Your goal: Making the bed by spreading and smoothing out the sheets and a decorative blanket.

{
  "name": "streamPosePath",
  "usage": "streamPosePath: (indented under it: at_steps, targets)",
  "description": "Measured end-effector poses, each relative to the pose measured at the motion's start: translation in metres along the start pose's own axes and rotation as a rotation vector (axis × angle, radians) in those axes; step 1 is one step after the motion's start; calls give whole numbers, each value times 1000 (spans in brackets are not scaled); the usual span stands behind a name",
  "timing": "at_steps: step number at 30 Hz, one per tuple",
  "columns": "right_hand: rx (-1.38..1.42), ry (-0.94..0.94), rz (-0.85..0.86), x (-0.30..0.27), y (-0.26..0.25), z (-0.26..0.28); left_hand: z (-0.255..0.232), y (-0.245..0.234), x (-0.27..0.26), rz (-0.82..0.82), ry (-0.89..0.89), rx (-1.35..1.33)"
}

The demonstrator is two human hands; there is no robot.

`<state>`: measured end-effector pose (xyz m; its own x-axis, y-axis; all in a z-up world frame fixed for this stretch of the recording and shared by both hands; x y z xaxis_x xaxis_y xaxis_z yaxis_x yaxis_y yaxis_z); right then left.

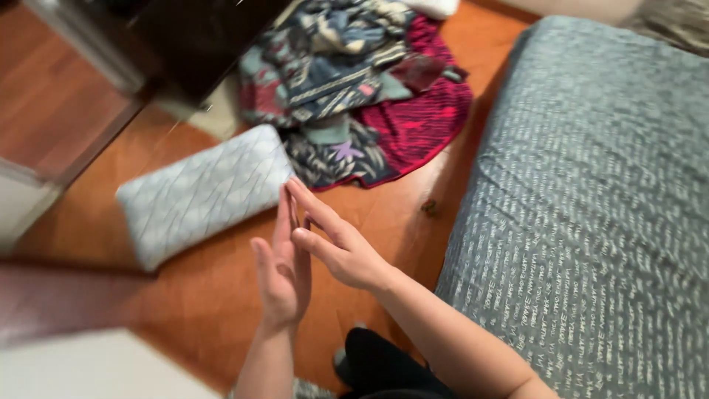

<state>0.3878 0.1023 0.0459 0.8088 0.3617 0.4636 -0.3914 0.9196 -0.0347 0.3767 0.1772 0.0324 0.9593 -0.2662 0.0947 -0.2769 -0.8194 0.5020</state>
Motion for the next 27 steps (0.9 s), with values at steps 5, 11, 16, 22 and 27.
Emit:
streamPosePath:
  at_steps: [5, 11, 16, 22, 27]
  targets:
    - [154, 122, -195, 37, -55, -33, 5, 10, 83, 184, -28, 7]
    - [12, 34, -300, 113, -141, -49, 21, 18, 210, 340, -58, -45]
    - [-261, -8, -365, 178, -230, -50, 24, 42, 319, 425, -84, 21]
    - [-228, -9, -508, 205, -332, -66, 54, 70, 417, 519, -156, -76]
    - [-170, 24, -628, 210, -413, -83, 75, 98, 489, 617, -217, 33]
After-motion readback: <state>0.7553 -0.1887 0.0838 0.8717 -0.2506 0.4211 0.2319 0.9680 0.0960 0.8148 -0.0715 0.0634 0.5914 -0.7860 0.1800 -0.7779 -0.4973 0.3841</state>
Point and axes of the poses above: each hand's wrist, its own x-axis towards the middle knuckle, its own y-axis out of the palm, z = x × y, the point moved 10 cm from there along x, towards the middle knuckle, and after that the axes turned 8 degrees about -y, right-handed, at the moved point
